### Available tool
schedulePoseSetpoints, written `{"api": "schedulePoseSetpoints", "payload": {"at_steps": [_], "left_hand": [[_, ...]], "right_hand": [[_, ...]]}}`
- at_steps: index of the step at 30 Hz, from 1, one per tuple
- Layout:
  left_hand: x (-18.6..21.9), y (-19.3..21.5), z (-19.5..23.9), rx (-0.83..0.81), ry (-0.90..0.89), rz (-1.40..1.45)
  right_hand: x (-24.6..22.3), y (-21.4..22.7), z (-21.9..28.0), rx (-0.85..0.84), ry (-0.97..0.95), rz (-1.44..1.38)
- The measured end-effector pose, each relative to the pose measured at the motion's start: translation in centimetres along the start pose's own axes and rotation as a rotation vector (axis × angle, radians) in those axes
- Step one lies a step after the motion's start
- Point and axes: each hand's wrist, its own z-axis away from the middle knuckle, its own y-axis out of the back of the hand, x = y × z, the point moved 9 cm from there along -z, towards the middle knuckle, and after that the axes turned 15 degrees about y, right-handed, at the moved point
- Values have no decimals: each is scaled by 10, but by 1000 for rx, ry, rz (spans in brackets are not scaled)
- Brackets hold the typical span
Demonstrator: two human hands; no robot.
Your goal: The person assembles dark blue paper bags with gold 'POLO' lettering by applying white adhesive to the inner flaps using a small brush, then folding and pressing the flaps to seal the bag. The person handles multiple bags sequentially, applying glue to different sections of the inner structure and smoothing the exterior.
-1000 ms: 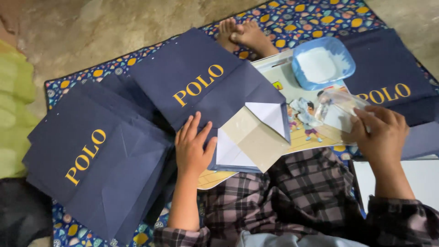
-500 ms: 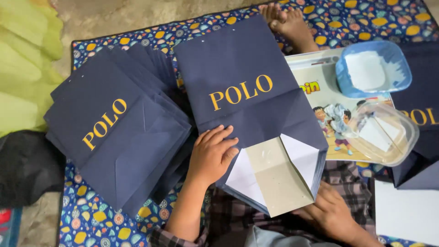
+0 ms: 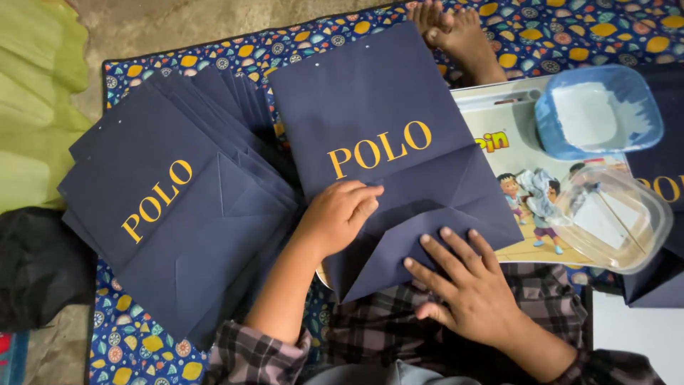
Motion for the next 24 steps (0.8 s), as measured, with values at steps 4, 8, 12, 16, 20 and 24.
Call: {"api": "schedulePoseSetpoints", "payload": {"at_steps": [4,8,12,16,20,24], "left_hand": [[5,3,17,3,-6,62],[13,0,26,2,11,-22],[24,-1,26,81,-74,-71],[2,-23,19,58,-102,-211],[11,-30,16,120,-89,-330],[25,-35,26,236,69,-361]], "right_hand": [[15,-8,-26,-32,3,-15],[21,-13,-38,-40,4,15],[25,-25,-35,-65,-7,11],[27,-39,-32,-118,-76,-33],[36,-38,-38,-157,-116,-66],[58,-47,-31,-134,-91,3]]}}
